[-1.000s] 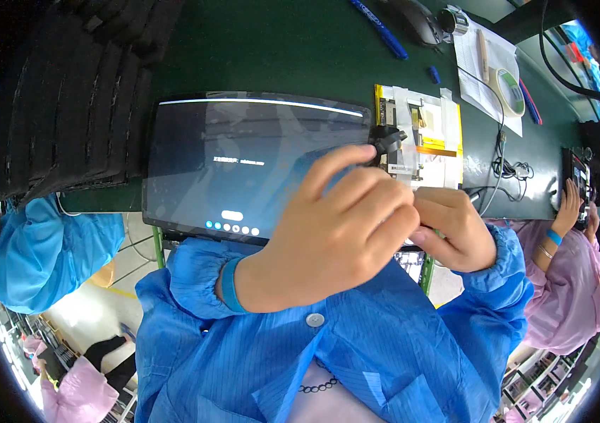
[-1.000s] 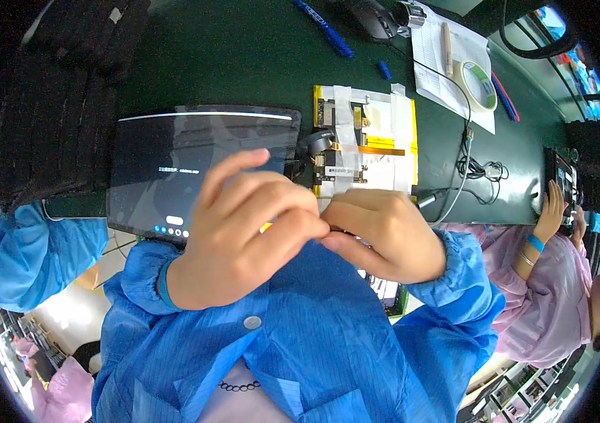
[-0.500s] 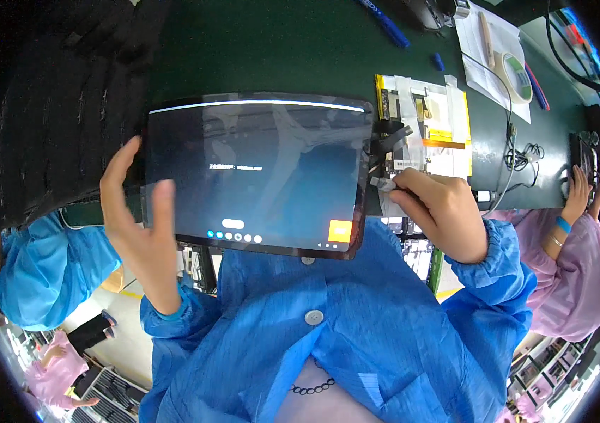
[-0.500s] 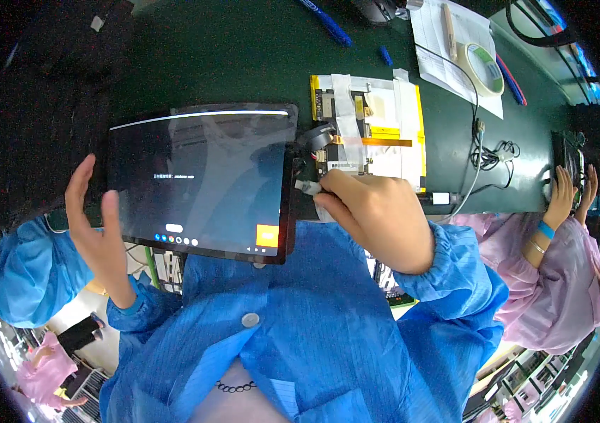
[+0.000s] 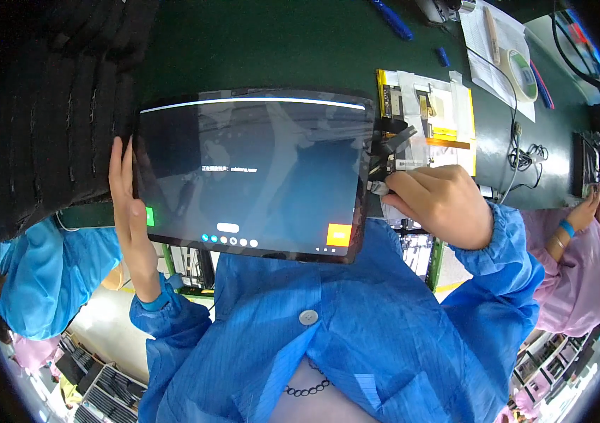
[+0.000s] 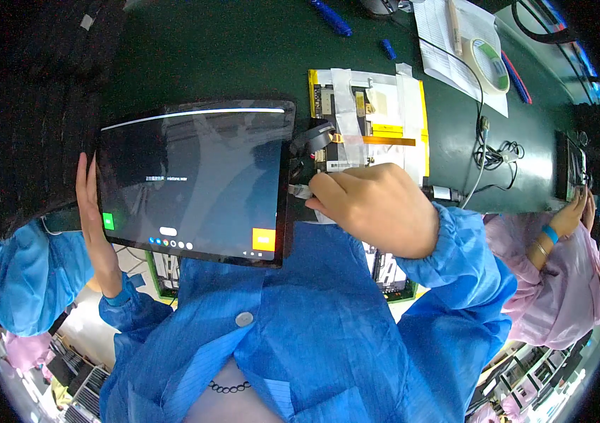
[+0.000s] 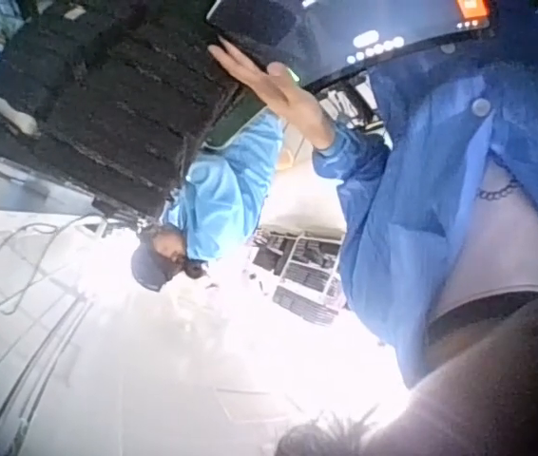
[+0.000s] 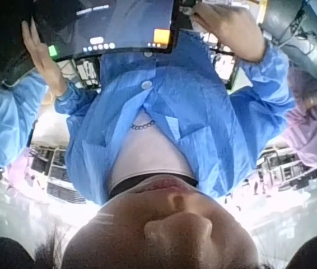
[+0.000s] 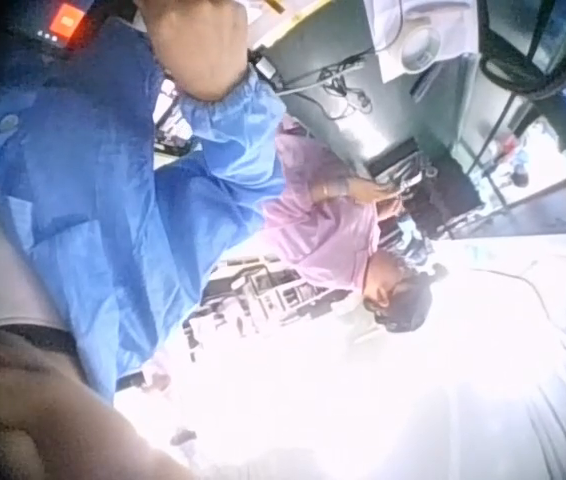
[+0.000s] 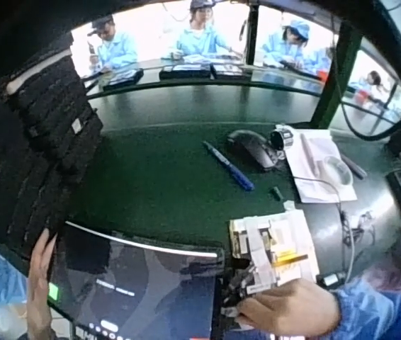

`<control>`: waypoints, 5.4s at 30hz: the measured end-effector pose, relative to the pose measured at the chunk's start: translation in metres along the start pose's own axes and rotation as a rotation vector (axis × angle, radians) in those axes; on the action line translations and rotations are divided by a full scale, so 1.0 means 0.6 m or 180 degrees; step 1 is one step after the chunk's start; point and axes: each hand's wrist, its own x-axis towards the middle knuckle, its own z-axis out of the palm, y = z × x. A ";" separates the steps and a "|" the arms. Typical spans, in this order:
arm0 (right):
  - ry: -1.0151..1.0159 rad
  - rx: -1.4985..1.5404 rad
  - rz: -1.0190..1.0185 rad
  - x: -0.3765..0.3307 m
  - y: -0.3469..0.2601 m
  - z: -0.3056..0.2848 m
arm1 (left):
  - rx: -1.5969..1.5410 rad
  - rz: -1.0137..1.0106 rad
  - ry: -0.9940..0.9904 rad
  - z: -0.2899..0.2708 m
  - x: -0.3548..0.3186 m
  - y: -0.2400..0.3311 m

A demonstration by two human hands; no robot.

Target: The person assembles a tablet computer by connecting ribbon cables to a tablet frame and a battery pack, then tests the tablet screen. The person uses tweezers and a plastic pry tool for assembly, and a stylus to test the screen.

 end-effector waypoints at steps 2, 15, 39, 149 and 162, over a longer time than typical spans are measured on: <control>-0.0131 -0.0064 -0.0259 0.005 0.009 -0.004 | -0.0254 -0.0028 -0.0122 -0.001 0.002 0.003; -0.0040 -0.0630 -0.0384 0.015 -0.014 -0.018 | -0.0438 0.0226 -0.0091 -0.013 -0.003 0.000; 0.1271 -0.2094 0.0879 0.176 0.282 -0.082 | -0.1228 0.0336 0.0253 0.002 -0.029 -0.047; 0.1402 -0.0322 0.0984 -0.040 -0.044 0.050 | 0.0634 0.1909 0.0982 0.039 -0.107 0.032; 0.0854 -0.0251 0.0971 -0.018 -0.061 0.037 | 0.0140 0.0642 0.1178 0.011 -0.095 -0.011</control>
